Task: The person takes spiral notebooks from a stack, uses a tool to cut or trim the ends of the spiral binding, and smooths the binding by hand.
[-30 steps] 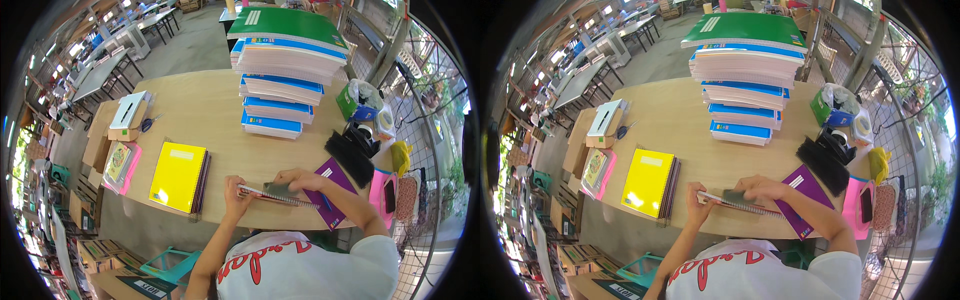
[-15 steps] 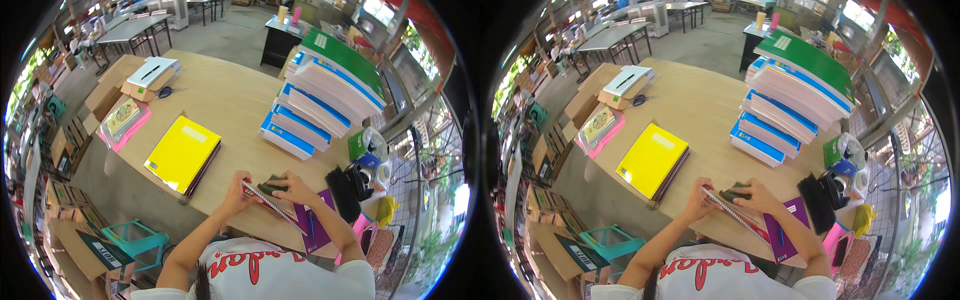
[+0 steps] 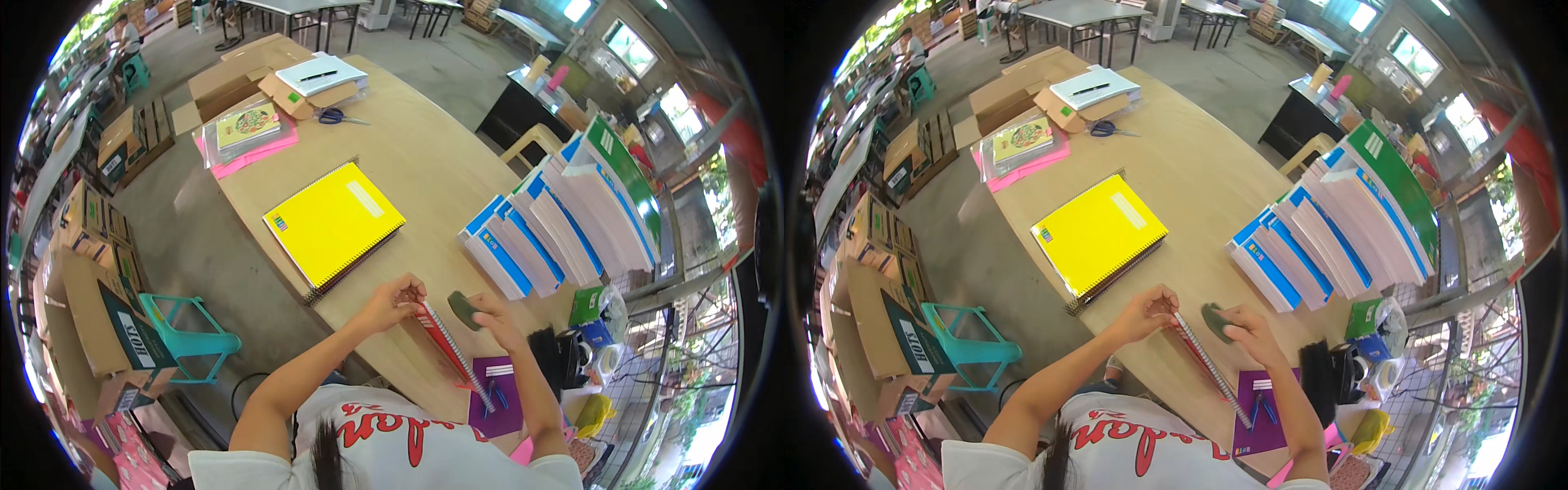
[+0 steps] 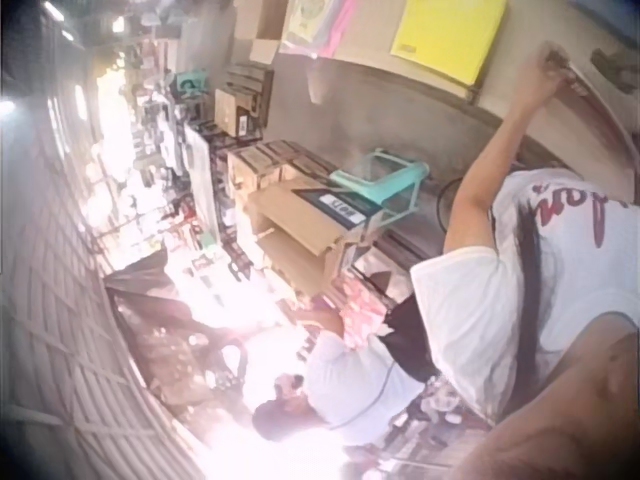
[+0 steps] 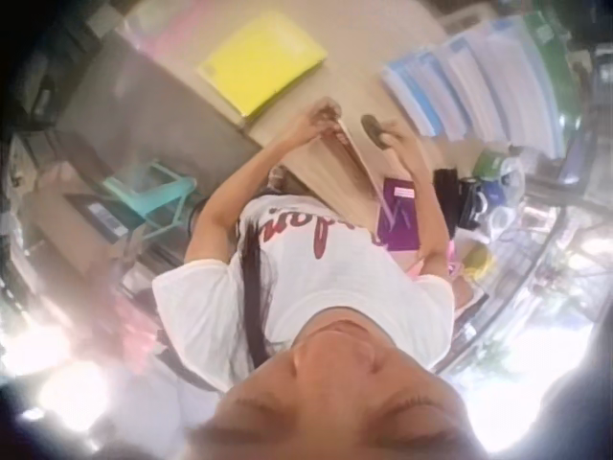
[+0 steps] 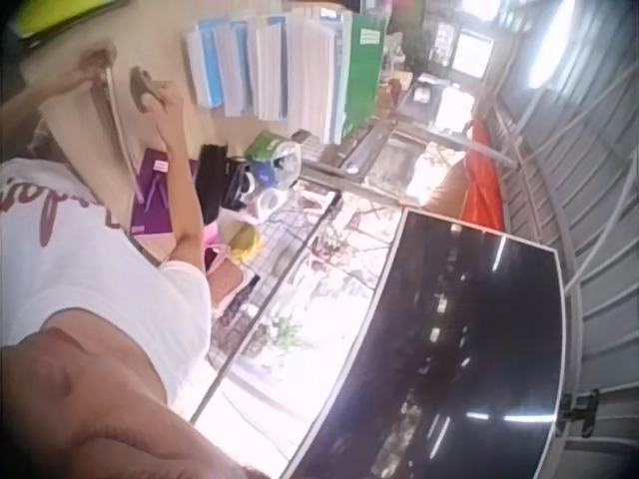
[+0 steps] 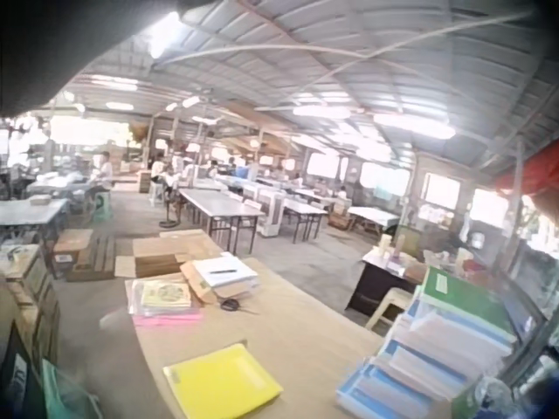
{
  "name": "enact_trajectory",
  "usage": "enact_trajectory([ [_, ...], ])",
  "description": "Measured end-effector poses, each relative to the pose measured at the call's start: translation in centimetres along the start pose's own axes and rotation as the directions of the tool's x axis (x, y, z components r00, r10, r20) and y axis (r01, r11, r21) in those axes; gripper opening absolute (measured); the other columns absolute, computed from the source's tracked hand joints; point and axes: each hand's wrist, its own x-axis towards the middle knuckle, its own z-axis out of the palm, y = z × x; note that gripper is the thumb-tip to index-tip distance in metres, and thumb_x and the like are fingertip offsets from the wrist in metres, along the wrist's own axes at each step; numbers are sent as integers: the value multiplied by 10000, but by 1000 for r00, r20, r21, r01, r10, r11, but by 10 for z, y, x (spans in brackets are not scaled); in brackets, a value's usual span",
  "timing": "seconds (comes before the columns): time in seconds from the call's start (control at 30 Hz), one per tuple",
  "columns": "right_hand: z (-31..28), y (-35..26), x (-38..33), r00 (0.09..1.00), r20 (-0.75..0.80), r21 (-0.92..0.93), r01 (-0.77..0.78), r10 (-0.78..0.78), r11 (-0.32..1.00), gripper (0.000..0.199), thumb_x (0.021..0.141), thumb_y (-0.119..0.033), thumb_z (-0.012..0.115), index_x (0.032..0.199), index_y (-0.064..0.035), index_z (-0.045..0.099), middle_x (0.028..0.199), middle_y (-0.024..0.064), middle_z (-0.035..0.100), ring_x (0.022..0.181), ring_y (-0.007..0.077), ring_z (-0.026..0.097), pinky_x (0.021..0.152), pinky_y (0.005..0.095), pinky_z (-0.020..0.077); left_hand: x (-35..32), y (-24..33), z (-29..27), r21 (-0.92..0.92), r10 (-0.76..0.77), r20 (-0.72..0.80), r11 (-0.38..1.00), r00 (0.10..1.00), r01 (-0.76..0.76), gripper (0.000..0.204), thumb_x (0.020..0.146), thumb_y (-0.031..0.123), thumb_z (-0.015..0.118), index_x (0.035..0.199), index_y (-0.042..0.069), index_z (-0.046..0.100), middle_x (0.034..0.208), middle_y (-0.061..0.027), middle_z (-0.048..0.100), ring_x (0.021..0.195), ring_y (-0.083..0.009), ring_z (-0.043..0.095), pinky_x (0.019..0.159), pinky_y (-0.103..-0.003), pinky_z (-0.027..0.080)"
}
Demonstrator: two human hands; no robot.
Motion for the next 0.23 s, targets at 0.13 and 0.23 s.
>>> enact_trajectory([
  [0.13, 10, 15, 20, 986, 121, 244, 78, -111, 967, 400, 888, -330, 668, 1194, -76, 715, 1087, 104, 624, 940, 173, 604, 790, 298, 478, -1, -13, 1, -33, 99, -3, 994, 995, -99, 336, 855, -72, 665, 1115, 59, 498, 971, -13, 554, 950, -106, 583, 843, -256, 491],
  [0.23, 19, 71, 39, 997, 72, 266, -10, -10, 964, 458, 855, -393, 706, 1235, -137, 706, 1166, 108, 648, 952, 236, 606, 804, 329, 480, 4, -18, 1, -94, 83, 25, 992, 996, -81, 376, 852, -48, 697, 1143, 67, 490, 981, -17, 550, 954, -119, 582, 912, -270, 486],
])
